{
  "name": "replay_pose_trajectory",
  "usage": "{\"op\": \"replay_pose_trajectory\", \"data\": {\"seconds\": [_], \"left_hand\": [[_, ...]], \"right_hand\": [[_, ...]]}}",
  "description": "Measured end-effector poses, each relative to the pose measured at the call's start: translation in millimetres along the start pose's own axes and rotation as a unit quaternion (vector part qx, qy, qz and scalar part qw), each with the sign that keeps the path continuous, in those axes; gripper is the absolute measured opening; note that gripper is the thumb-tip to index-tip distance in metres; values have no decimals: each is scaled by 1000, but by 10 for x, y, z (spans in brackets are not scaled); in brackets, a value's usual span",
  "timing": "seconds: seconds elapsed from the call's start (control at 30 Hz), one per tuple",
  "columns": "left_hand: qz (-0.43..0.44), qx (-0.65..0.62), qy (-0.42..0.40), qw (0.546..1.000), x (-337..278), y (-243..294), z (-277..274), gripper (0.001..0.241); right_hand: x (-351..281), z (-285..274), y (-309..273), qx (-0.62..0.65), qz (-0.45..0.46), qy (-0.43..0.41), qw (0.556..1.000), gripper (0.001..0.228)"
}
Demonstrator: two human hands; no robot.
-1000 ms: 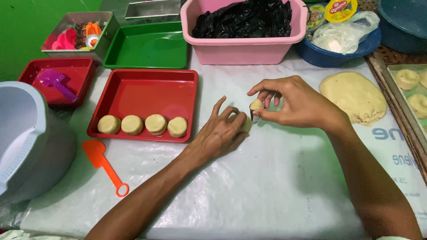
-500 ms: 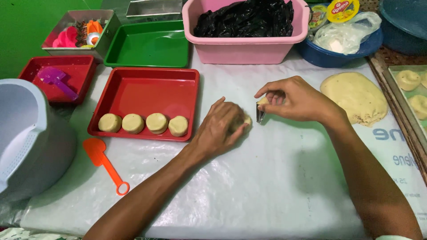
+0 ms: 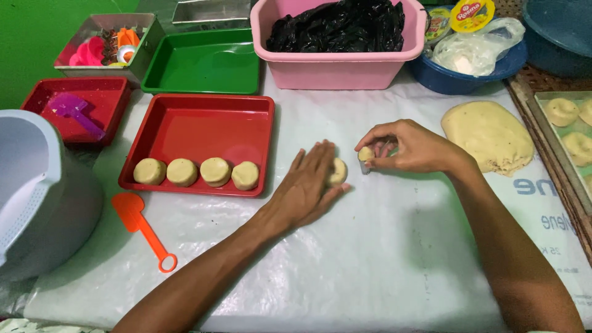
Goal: Shaping cookie dough into rounds and using a metal tip to create indentations or holes in the center.
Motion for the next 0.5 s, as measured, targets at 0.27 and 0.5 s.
{"op": "replay_pose_trajectory", "data": {"seconds": [0.27, 0.5], "left_hand": [[-28, -3, 120, 992, -48, -255, -87, 36], [-95, -127, 100, 982, -2, -428, -63, 35]], "right_hand": [[149, 213, 317, 143, -29, -47, 988, 44], [90, 196, 173, 47, 37, -27, 998, 44]]}}
Point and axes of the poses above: each hand's wrist, its own x-axis towards the middle knuckle, its own z-axis out of the palm, y = z × x, the point moved 9 cm from there along x, towards the middle knuckle, and after that the axes turned 7 degrees about -y, right-handed, at the moved point
